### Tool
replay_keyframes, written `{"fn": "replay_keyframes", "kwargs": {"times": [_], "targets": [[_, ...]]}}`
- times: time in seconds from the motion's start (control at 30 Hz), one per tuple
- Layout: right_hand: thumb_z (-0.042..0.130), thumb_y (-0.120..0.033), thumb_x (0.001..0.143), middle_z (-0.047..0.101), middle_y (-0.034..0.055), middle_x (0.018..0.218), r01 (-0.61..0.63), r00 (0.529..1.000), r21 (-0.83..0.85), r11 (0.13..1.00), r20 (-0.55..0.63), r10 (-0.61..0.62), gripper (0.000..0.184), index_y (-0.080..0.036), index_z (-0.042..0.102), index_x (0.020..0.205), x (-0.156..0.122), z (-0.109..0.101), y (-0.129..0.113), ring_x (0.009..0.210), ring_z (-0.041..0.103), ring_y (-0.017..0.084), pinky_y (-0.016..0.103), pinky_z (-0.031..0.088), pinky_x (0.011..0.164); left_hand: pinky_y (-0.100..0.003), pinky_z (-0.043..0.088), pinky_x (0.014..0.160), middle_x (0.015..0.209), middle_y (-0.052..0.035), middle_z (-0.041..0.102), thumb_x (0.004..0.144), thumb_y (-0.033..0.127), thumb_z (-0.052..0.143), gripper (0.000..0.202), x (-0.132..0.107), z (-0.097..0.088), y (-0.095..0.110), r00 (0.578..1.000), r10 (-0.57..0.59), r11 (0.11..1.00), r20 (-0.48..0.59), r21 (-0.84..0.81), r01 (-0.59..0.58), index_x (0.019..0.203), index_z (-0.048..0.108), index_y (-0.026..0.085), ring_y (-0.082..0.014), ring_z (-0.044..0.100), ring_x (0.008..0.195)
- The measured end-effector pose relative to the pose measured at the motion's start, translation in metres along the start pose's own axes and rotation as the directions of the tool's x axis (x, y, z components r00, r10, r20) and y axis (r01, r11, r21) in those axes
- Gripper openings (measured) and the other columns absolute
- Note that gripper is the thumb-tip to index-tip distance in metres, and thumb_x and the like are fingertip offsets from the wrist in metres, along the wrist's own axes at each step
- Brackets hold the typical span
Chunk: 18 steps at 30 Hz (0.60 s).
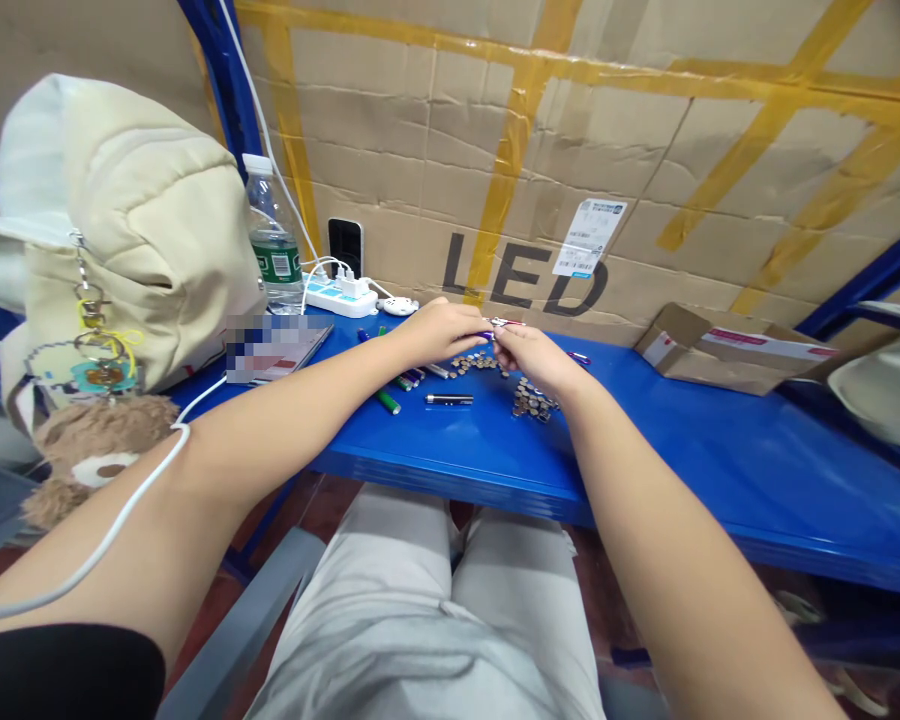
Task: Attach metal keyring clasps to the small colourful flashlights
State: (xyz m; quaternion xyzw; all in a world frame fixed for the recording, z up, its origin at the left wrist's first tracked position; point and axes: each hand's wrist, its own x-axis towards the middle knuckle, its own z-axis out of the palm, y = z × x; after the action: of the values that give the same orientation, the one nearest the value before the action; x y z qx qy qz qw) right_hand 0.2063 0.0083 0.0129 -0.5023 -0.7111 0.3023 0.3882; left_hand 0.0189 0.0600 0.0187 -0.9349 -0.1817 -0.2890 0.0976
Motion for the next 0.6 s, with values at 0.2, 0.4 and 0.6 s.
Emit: {"fn": "replay_keyframes", "kwargs": {"times": [0.2, 0.4, 0.6], "targets": [[0.038, -0.038, 0.093, 0.051, -0.0015, 0.055, -0.014, 0.999, -0.038, 0.999, -0.032, 0.013, 0.033, -0.019, 0.052, 0.069, 0.002, -0.005, 0.000, 0.052, 0.048, 0.012, 0.025, 0.039, 0.057, -0.030, 0.045, 0.083, 0.101, -0.0065, 0.070, 0.090, 0.031, 0.049, 0.028, 0.006, 0.001, 0.003, 0.995, -0.100, 0.993, 0.030, -0.066, 0.102, 0.108, 0.068, 0.019, -0.0182, 0.063, 0.094], [0.041, -0.031, 0.089, 0.068, 0.0085, 0.078, -0.298, 0.883, -0.489, 0.820, -0.468, 0.042, 0.029, -0.016, 0.065, 0.081, -0.004, -0.059, 0.009, 0.074, 0.061, 0.019, 0.031, 0.044, 0.071, -0.032, 0.044, 0.094, 0.115, -0.0076, 0.067, 0.089, 0.034, 0.049, 0.033, 0.002, -0.002, -0.001, 0.944, -0.315, 0.928, 0.095, -0.175, 0.328, 0.112, 0.065, 0.016, -0.0194, 0.060, 0.106], [0.064, -0.030, 0.074, 0.071, 0.0097, 0.083, -0.464, 0.885, -0.643, 0.610, -0.374, 0.278, 0.017, -0.016, 0.071, 0.080, -0.013, -0.084, 0.035, 0.074, 0.063, 0.021, 0.028, 0.044, 0.066, -0.033, 0.043, 0.096, 0.118, -0.0077, 0.066, 0.090, 0.031, 0.047, 0.033, 0.003, -0.002, -0.002, 0.936, -0.322, 0.919, 0.141, -0.192, 0.345, 0.115, 0.063, 0.017, -0.0194, 0.059, 0.109]]}}
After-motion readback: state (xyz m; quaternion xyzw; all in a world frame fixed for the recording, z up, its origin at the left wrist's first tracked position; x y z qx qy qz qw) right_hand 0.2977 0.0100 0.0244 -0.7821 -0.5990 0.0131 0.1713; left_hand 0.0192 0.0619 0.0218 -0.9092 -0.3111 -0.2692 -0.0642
